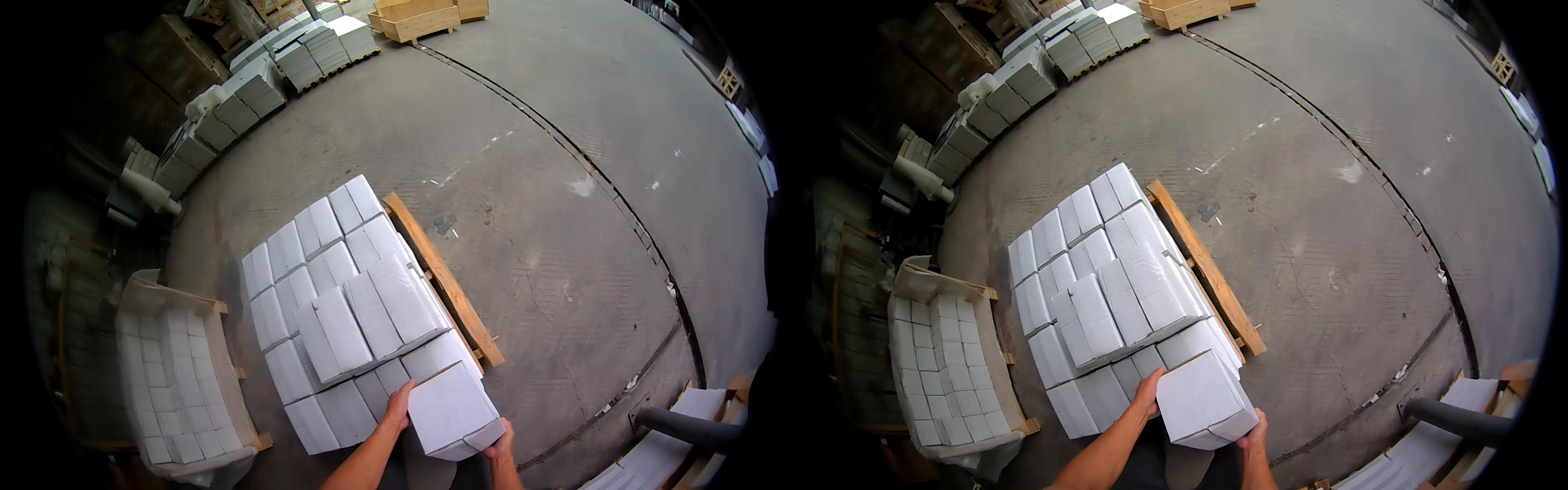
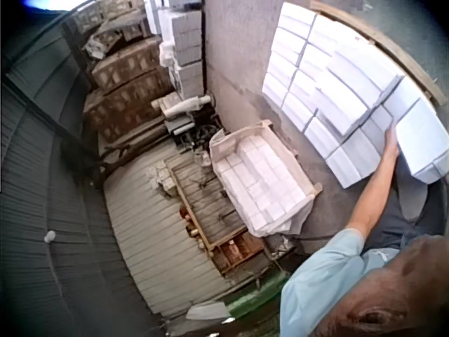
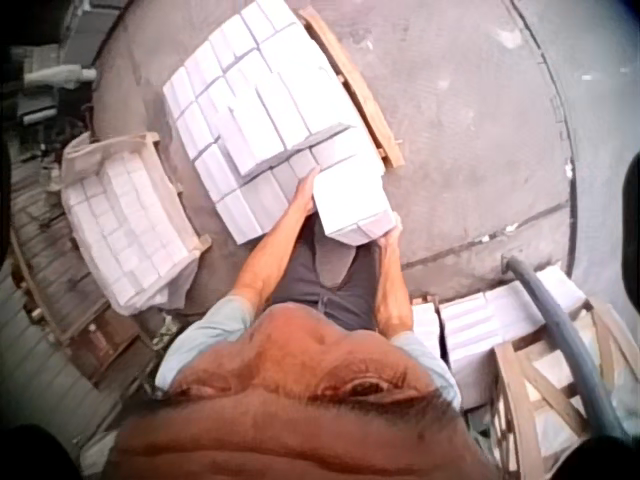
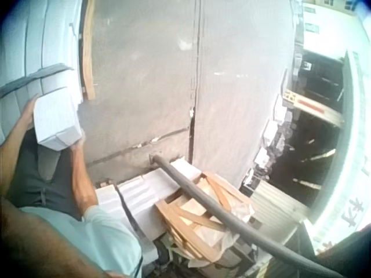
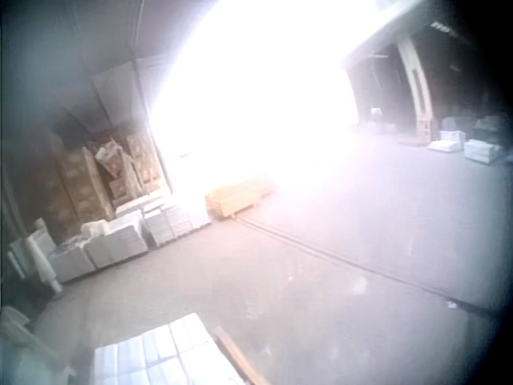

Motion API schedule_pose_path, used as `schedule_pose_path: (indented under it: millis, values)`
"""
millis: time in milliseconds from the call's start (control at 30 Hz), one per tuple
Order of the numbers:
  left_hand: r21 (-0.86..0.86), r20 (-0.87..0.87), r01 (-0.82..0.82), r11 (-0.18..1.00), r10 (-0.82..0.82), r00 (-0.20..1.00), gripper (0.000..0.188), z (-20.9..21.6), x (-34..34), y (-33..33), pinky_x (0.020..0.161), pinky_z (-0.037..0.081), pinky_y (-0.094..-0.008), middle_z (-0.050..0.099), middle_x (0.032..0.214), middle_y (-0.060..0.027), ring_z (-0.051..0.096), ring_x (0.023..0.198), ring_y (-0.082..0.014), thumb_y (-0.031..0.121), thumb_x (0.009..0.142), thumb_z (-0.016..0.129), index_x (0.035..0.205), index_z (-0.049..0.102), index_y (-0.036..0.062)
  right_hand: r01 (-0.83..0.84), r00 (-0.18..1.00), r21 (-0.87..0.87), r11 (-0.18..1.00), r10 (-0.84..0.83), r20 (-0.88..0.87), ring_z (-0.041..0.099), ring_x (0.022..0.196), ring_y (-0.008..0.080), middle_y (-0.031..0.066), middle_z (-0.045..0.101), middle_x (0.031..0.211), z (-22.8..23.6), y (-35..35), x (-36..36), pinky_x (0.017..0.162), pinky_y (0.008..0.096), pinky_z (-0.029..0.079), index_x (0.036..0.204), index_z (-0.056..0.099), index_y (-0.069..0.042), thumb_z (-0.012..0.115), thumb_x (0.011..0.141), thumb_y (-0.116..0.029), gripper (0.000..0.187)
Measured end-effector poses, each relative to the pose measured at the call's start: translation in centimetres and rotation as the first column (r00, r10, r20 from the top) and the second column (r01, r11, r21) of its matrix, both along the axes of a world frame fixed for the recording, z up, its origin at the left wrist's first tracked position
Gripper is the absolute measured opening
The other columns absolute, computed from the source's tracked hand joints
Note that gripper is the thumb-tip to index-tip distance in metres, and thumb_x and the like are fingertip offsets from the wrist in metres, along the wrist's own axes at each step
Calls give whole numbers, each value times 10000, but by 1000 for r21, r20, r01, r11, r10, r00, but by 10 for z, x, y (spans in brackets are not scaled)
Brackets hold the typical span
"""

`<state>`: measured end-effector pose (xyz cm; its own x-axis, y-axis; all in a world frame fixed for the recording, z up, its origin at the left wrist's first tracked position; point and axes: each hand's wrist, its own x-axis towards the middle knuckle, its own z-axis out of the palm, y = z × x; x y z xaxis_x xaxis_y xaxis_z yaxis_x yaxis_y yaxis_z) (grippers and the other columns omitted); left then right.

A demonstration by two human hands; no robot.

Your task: The person repeatedly picks up white rectangular boxes from a pallet and places them onto a plastic-wrapped stack on another pallet. The person walks back and forth between the two pallets, handling one box at a time and arranging them in rows.

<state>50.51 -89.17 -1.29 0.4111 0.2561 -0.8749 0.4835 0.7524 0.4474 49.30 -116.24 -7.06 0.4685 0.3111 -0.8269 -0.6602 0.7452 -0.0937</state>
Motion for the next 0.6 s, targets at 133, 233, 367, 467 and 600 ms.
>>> schedule_pose_path:
  millis: [133, 233, 367, 467, 600]
  values:
    - [33, 37, -72, 997, 70, 997, 306, 8, -23, -10, 663, 512, -314, 631, 832, -101, 623, 747, -203, 284, 836, 599, 931, 607, -6, -38, 998, -15, 999, 38, 40, 602, 928, 285, 115, 638, 995, 11, -7, -7, 824, 420, 489, 992, 608, -20, 433, 833, -356, 411]
    - [-34, 25, -189, 981, 190, 982, 284, 26, -67, -17, 675, 515, -321, 631, 830, -96, 624, 760, -218, 264, 822, 603, 915, 607, -4, -151, 988, -53, 987, 153, 31, 616, 889, 261, 97, 643, 926, 28, -29, -24, 790, 392, 500, 963, 612, -44, 461, 820, -366, 383]
    - [-31, -5, -366, 930, 367, 930, 294, 56, -141, -27, 713, 514, -337, 631, 876, -97, 620, 812, -225, 282, 837, 569, 936, 601, 7, -327, 945, -91, 941, 328, -6, 613, 896, 258, 103, 641, 933, 87, -35, -44, 794, 392, 504, 963, 610, -48, 469, 828, -363, 371]
    - [-39, -22, -449, 893, 449, 893, 314, 136, -193, -33, 751, 496, -344, 625, 877, -88, 604, 836, -221, 312, 851, 540, 940, 593, 16, -453, 888, 64, 889, 456, -50, 615, 911, 265, 123, 648, 976, 160, -7, -61, 819, 425, 512, 992, 607, -24, 448, 852, -311, 356]
    - [-147, 20, -488, 860, 496, 868, 324, 194, -225, -28, 740, 485, -338, 620, 867, -81, 594, 821, -216, 331, 845, 542, 928, 593, 22, -562, 827, 19, 827, 561, 23, 614, 941, 260, 124, 647, 998, 181, -2, -85, 840, 419, 510, 988, 604, -31, 409, 861, -302, 357]
